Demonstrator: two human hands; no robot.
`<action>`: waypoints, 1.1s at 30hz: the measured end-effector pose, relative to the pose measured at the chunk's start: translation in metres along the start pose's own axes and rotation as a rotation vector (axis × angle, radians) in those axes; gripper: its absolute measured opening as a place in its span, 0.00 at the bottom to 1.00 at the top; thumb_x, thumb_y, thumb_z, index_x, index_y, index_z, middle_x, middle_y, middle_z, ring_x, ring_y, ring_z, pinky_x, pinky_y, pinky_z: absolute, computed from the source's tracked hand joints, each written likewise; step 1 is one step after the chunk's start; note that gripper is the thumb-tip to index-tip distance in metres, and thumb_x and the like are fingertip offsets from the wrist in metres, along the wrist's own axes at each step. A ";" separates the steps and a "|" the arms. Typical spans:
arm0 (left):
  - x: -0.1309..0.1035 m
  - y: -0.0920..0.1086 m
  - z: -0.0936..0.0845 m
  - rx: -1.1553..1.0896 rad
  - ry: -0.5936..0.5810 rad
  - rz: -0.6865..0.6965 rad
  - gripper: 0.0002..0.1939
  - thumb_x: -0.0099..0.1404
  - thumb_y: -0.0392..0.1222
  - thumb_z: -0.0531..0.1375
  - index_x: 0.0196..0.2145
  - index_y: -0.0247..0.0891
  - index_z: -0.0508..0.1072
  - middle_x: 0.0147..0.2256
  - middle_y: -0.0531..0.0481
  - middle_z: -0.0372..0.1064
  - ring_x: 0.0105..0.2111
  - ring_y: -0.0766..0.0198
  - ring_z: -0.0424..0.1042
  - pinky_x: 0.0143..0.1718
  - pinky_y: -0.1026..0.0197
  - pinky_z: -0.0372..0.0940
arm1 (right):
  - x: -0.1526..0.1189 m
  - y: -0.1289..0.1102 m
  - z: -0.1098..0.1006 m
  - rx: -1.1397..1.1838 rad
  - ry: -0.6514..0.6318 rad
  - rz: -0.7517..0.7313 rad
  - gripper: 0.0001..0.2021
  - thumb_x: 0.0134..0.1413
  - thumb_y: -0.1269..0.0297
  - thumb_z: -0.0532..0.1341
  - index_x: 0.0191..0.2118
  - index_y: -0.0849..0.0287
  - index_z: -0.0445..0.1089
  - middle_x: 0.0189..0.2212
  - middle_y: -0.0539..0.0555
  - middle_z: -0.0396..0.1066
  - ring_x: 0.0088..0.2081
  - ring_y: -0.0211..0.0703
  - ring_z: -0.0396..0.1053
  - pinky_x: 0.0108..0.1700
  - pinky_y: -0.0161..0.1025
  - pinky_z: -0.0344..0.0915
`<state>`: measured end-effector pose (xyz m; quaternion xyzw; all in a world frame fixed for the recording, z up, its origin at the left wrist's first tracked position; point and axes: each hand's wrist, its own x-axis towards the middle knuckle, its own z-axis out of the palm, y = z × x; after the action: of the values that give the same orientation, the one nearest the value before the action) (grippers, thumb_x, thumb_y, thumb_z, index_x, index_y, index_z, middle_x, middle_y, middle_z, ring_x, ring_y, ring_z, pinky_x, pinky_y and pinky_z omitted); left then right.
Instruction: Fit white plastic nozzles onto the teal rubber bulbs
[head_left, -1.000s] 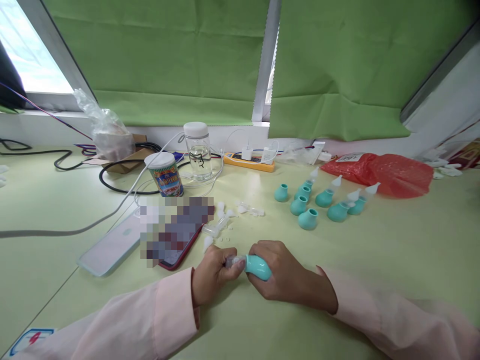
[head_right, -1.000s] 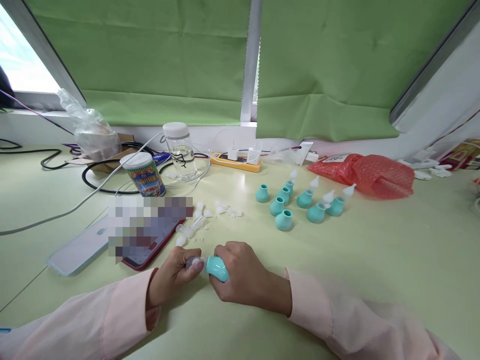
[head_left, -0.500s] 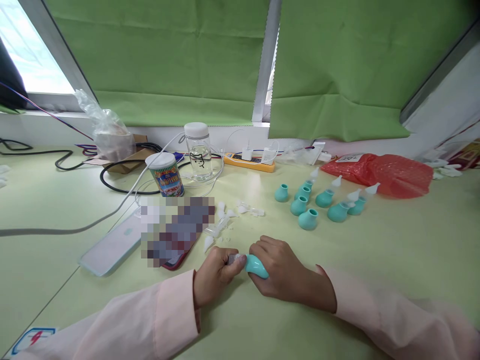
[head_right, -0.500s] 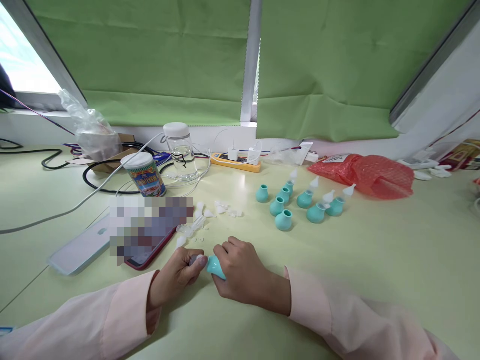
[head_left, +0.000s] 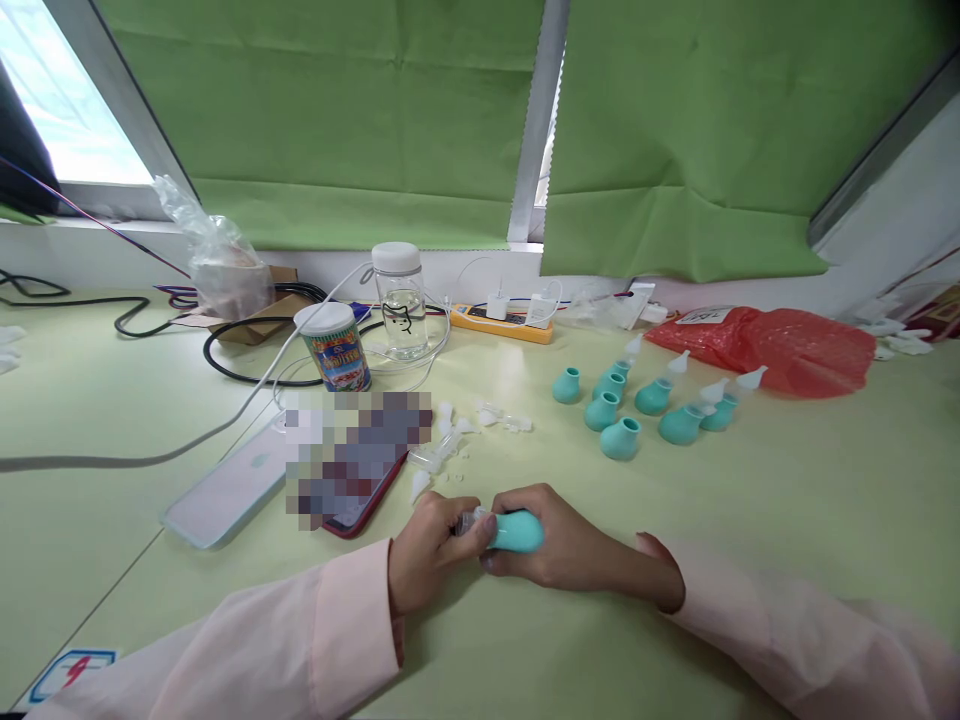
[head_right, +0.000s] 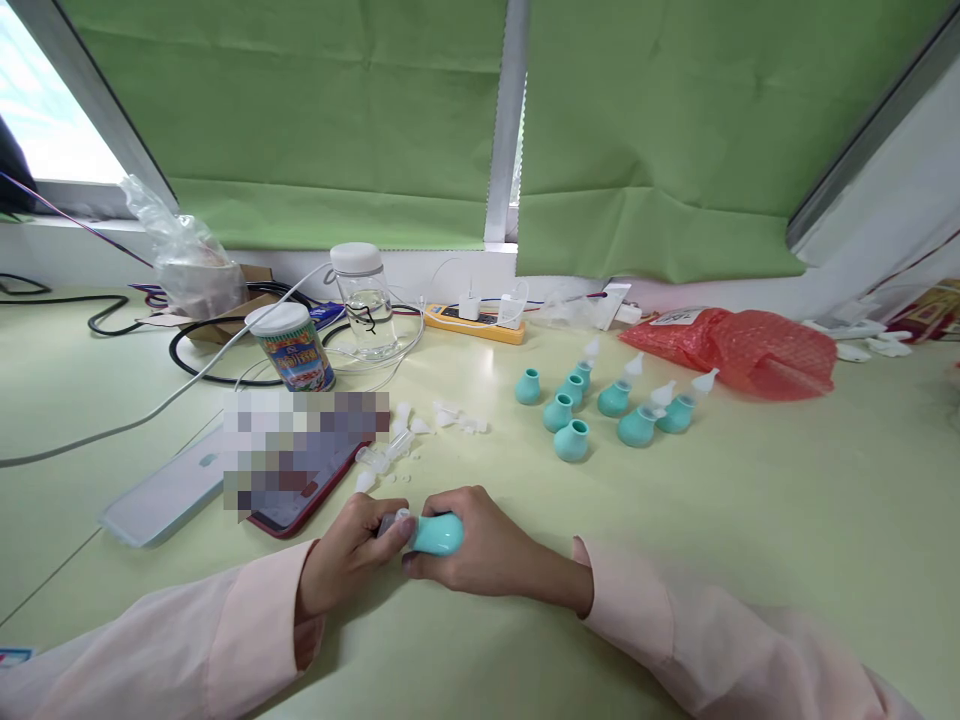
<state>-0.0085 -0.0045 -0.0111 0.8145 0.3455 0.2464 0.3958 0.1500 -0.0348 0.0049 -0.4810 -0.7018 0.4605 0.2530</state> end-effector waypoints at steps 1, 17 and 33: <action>0.000 0.001 -0.004 0.014 0.018 0.026 0.20 0.60 0.49 0.44 0.15 0.38 0.50 0.13 0.59 0.43 0.15 0.72 0.44 0.16 0.67 0.43 | 0.001 0.002 -0.001 0.006 0.005 -0.018 0.07 0.40 0.67 0.60 0.22 0.61 0.60 0.18 0.45 0.56 0.22 0.32 0.54 0.23 0.29 0.52; 0.012 0.014 -0.048 1.131 -0.030 -0.135 0.10 0.55 0.43 0.51 0.29 0.34 0.68 0.24 0.42 0.71 0.24 0.53 0.70 0.20 0.62 0.55 | 0.012 0.024 -0.009 -0.019 0.300 -0.164 0.03 0.44 0.70 0.55 0.24 0.60 0.58 0.20 0.46 0.56 0.23 0.33 0.53 0.25 0.31 0.53; 0.001 0.018 -0.031 0.098 0.281 0.133 0.06 0.53 0.38 0.59 0.31 0.35 0.71 0.26 0.50 0.70 0.26 0.67 0.67 0.30 0.65 0.65 | 0.006 0.017 -0.033 -0.534 0.202 -0.450 0.06 0.47 0.65 0.55 0.34 0.58 0.59 0.26 0.49 0.63 0.25 0.36 0.59 0.29 0.33 0.57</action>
<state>-0.0221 0.0026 0.0212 0.8113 0.3544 0.3663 0.2864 0.1815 -0.0146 0.0043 -0.4070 -0.8570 0.1438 0.2815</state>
